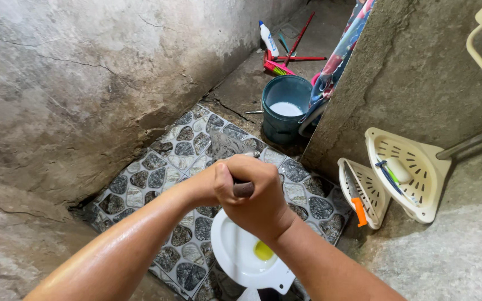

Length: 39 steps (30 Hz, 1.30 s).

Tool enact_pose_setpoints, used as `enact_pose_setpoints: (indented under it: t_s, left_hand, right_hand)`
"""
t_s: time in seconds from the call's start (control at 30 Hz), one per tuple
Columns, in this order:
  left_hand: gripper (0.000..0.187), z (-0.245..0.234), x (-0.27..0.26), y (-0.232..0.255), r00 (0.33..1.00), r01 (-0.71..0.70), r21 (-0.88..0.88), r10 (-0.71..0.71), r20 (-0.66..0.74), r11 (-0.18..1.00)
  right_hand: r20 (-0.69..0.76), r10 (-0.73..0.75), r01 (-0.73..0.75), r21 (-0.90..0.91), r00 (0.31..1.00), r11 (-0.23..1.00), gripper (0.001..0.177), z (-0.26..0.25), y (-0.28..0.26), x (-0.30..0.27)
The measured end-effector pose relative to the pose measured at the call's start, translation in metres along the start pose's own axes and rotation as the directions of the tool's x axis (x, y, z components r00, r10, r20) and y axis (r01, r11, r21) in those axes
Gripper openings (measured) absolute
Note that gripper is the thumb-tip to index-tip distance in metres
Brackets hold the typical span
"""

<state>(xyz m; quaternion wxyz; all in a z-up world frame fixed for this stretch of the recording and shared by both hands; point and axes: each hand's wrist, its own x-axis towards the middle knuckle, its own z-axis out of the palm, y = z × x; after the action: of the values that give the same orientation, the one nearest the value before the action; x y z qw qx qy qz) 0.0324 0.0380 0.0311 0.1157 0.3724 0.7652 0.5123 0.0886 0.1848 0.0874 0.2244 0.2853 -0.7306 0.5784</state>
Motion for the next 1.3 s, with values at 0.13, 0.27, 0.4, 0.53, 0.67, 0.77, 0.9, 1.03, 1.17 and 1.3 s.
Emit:
enact_pose_setpoints:
  t_s: [0.13, 0.27, 0.4, 0.53, 0.67, 0.77, 0.9, 1.03, 1.17, 1.3]
  left_hand:
    - [0.022, 0.005, 0.006, -0.02, 0.993, 0.112, 0.034, -0.11, -0.048, 0.993]
    - [0.023, -0.005, 0.021, -0.055, 0.977, 0.205, -0.017, -0.205, -0.056, 0.979]
    - [0.026, -0.017, 0.033, -0.076, 0.972, 0.176, -0.013, -0.176, -0.157, 0.984]
    - [0.031, -0.022, 0.049, -0.064, 0.924, 0.337, -0.151, -0.357, -0.139, 0.929]
    - [0.036, -0.024, 0.04, -0.028, 0.97, 0.244, 0.124, -0.239, -0.054, 0.962]
    - [0.034, -0.024, 0.034, -0.016, 0.954, 0.233, 0.221, -0.267, 0.139, 0.947]
    - [0.031, -0.023, 0.027, -0.023, 0.957, 0.136, 0.16, -0.171, 0.234, 0.978]
    - [0.023, -0.029, 0.032, -0.047, 0.983, 0.083, 0.083, -0.095, 0.158, 0.993]
    - [0.012, -0.044, 0.041, -0.078, 0.964, 0.197, -0.001, -0.194, 0.18, 0.98]
    - [0.01, -0.054, 0.034, -0.089, 0.984, 0.152, -0.023, -0.149, 0.093, 0.988]
  right_hand:
    - [-0.067, -0.02, 0.017, -0.036, 0.998, 0.999, 0.027, 0.0, 0.012, 0.004]
    - [-0.094, 0.018, -0.021, -0.032, 0.995, 0.999, 0.032, 0.01, 0.038, 0.016]
    - [-0.099, -0.012, 0.011, -0.008, 0.995, 1.0, 0.029, 0.02, 0.059, 0.032]
    - [-0.024, 0.099, -0.1, -0.041, 0.995, 0.994, 0.026, 0.008, 0.063, 0.045]
    - [0.032, 0.083, -0.085, 0.066, 0.996, 0.994, 0.017, -0.012, 0.034, 0.033]
    - [0.05, 0.125, -0.127, 0.036, 0.991, 0.991, 0.02, -0.014, 0.017, 0.018]
    - [-0.001, 0.071, -0.071, 0.03, 0.997, 0.997, 0.022, -0.005, 0.016, 0.013]
    - [-0.083, -0.001, 0.003, 0.017, 0.997, 1.0, 0.019, 0.002, 0.023, 0.026]
    - [-0.179, 0.025, -0.026, -0.002, 0.984, 1.0, 0.029, 0.017, 0.037, 0.05]
    - [-0.185, -0.028, 0.037, 0.047, 0.982, 0.998, 0.028, 0.029, 0.043, 0.062]
